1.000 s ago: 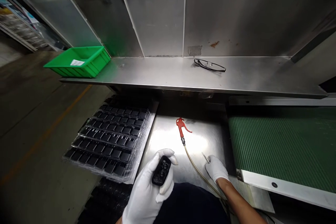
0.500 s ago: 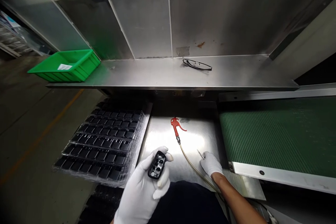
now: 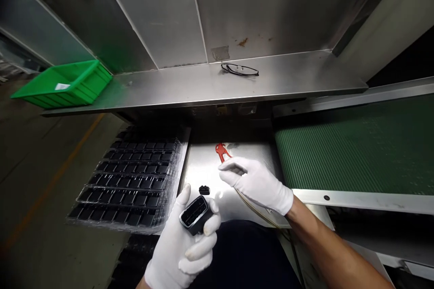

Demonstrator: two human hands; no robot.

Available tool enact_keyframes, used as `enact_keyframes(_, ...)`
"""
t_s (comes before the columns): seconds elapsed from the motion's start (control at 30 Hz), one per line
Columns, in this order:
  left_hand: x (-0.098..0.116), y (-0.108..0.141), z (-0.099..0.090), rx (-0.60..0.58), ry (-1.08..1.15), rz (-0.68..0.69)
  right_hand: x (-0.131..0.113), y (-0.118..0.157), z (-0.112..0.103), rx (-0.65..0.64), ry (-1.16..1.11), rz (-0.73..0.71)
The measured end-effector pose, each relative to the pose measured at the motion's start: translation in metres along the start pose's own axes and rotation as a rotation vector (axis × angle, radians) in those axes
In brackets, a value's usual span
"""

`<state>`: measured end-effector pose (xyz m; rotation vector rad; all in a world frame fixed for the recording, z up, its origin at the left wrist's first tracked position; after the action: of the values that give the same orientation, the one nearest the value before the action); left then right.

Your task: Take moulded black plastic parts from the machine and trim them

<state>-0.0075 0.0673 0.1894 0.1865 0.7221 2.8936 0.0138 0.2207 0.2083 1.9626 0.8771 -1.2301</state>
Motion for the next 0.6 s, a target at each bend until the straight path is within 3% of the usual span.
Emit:
enact_keyframes(0.1, -0.012, 0.0, -0.005, 0.01, -0.031, -0.064, -0.054, 0.01, 0.01, -0.193, 0.002, -0.064)
enact_keyframes(0.23, -0.024, 0.001, -0.016, 0.115, -0.081, -0.142, -0.088, 0.02, 0.035, -0.393, 0.331, -0.22)
enact_keyframes(0.4, -0.034, 0.004, -0.028, 0.206, -0.164, -0.184, -0.095, 0.028, 0.063, -0.54, 0.769, -0.418)
enact_keyframes(0.6, -0.044, 0.004, -0.032, 0.108, -0.164, -0.233, -0.09, 0.037, 0.079, -0.671, 0.947, -0.408)
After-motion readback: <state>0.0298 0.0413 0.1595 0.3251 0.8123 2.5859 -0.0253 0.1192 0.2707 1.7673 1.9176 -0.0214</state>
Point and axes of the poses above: each hand's wrist, its own y-axis away from the middle knuckle, its own z-axis out of the palm, x = y × z, the point moved 9 cm from there along -y, towards the middle knuckle, and after that the axes turned 4 degrees about z, right-handed, at the moved point
